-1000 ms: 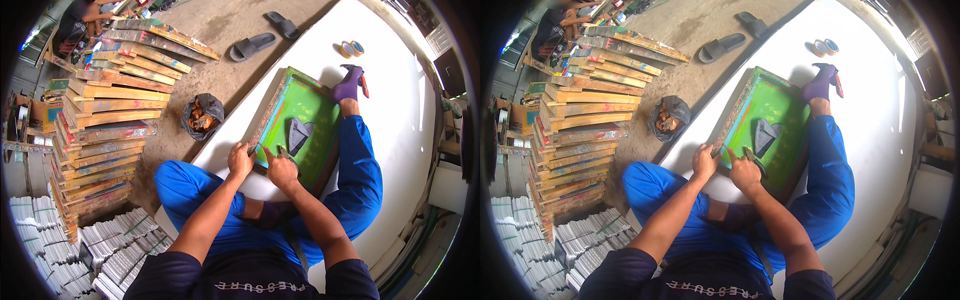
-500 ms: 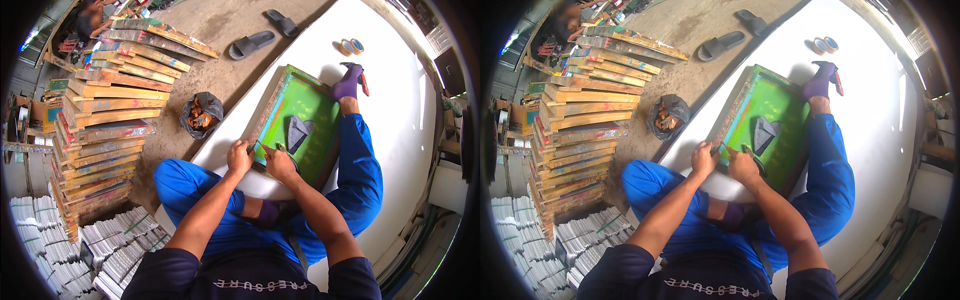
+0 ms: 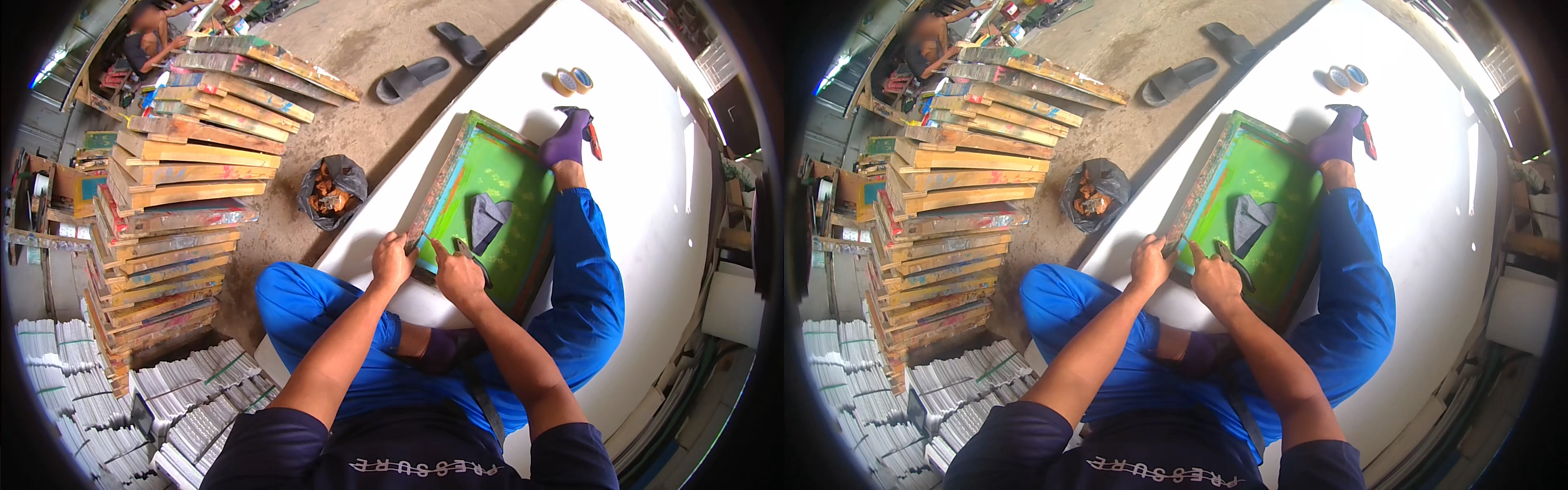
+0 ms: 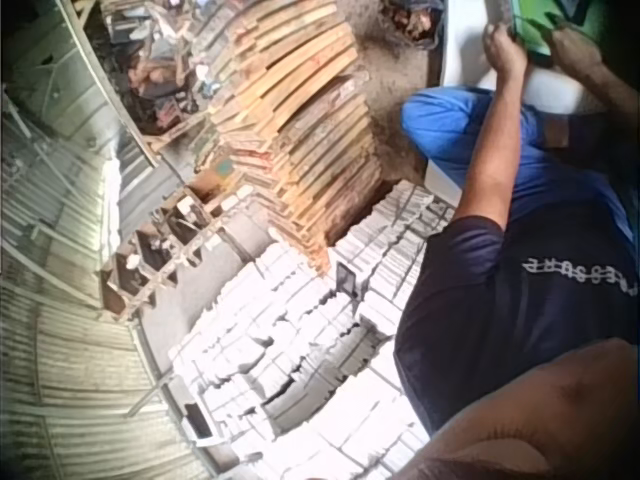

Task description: The person sits on the floor and uses pliers to cut and trim small metal wires or staples on a white surface. They repeatedly pick up pieces, cut them, and place the trimmed pieces into a nearby container.

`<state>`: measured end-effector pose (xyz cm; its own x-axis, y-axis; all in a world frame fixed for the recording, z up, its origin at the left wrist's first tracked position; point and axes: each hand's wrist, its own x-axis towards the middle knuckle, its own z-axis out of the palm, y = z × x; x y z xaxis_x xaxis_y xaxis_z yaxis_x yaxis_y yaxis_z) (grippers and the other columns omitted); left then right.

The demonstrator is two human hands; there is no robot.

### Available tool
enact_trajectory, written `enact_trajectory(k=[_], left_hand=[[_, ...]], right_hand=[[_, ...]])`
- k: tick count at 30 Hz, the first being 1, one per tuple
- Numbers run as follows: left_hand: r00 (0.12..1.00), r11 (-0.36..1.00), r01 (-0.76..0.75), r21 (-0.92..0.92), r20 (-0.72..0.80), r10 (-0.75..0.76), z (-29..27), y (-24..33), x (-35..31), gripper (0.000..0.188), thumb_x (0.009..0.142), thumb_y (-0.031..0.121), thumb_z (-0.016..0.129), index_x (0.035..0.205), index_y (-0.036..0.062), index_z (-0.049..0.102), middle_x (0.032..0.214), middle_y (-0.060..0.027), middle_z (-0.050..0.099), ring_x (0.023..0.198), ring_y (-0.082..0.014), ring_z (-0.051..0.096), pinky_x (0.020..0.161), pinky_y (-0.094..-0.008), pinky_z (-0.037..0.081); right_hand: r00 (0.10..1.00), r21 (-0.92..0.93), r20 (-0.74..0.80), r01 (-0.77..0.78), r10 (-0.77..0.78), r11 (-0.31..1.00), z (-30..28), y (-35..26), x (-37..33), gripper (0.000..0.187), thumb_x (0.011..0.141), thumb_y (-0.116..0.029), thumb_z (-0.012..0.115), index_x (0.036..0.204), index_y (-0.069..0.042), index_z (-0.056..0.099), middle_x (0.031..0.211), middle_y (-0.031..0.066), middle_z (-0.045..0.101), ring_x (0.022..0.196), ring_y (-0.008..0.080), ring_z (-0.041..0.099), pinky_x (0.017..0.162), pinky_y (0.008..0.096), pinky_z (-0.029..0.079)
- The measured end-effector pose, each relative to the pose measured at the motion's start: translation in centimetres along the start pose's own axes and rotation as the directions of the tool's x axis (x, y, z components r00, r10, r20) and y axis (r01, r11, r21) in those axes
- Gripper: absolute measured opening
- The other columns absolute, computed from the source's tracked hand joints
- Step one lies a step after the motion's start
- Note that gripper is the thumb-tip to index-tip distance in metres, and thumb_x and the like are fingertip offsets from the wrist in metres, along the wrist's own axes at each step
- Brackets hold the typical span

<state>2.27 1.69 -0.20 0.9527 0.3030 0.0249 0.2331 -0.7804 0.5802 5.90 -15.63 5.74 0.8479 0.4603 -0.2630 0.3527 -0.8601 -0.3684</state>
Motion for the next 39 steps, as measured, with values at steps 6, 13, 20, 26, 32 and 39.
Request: enact_trajectory(k=[6,13,20,26,32,39], left_hand=[[1.000,1.000,-0.009,-0.004,0.005,0.009,0.1,-0.2,0.1,0.036,0.077,0.022,0.081,0.103,-0.0025,0.074,0.091,-0.0173,0.067,0.088,-0.0373,0.067,0.078,-0.0464,0.054],[0.999,1.000,-0.022,0.010,-0.044,0.023,0.5,0.2,0.0,0.037,0.076,0.021,0.080,0.102,-0.0045,0.073,0.088,-0.0185,0.067,0.087,-0.0373,0.067,0.079,-0.0464,0.054],[1.000,1.000,-0.011,0.014,-0.008,0.011,0.2,0.0,0.1,0.043,0.075,0.022,0.081,0.107,-0.0063,0.073,0.092,-0.0204,0.068,0.088,-0.0385,0.068,0.080,-0.0465,0.055],[0.999,0.999,0.032,0.000,0.024,-0.032,-0.1,0.2,0.3,0.037,0.076,0.020,0.080,0.103,-0.0039,0.072,0.094,-0.0173,0.067,0.094,-0.0372,0.066,0.085,-0.0462,0.053],[0.997,0.999,0.044,0.025,0.058,-0.045,0.0,0.1,0.4,0.039,0.077,0.020,0.079,0.106,-0.0043,0.072,0.094,-0.0173,0.066,0.094,-0.0370,0.066,0.086,-0.0459,0.053],[0.999,0.999,-0.031,0.018,-0.023,0.031,0.1,-0.1,0.3,0.041,0.075,0.020,0.081,0.106,-0.0055,0.073,0.091,-0.0186,0.067,0.085,-0.0385,0.067,0.077,-0.0474,0.054]], right_hand=[[0.998,-0.077,0.065,-0.020,0.025,0.997,-1.2,-1.4,0.1,0.053,0.094,-0.013,0.052,0.147,-0.018,0.054,0.093,0.0242,0.072,0.077,0.0392,0.074,0.066,0.0492,0.060],[0.978,-0.103,0.181,-0.083,0.100,0.991,-1.9,-4.3,0.4,0.044,0.102,-0.019,0.046,0.144,-0.007,0.051,0.099,0.0288,0.070,0.088,0.0414,0.074,0.072,0.0505,0.061],[0.952,0.179,0.271,-0.192,0.139,0.965,-2.0,-2.1,0.7,0.051,0.098,-0.016,0.048,0.148,-0.015,0.050,0.107,0.0294,0.070,0.097,0.0468,0.070,0.087,0.0562,0.055],[0.968,0.201,0.224,-0.155,0.109,0.967,-0.2,-0.2,0.6,0.047,0.098,-0.019,0.052,0.146,-0.019,0.055,0.107,0.0315,0.069,0.097,0.0476,0.069,0.088,0.0556,0.054],[0.974,0.544,0.188,-0.213,0.130,0.812,1.2,1.1,1.0,0.043,0.098,-0.021,0.057,0.141,-0.018,0.061,0.115,0.0318,0.067,0.110,0.0468,0.065,0.097,0.0522,0.050],[0.993,0.607,0.109,-0.104,0.047,0.788,1.7,2.3,1.1,0.043,0.098,-0.024,0.057,0.141,-0.019,0.061,0.117,0.0305,0.067,0.112,0.0458,0.065,0.098,0.0493,0.051]])
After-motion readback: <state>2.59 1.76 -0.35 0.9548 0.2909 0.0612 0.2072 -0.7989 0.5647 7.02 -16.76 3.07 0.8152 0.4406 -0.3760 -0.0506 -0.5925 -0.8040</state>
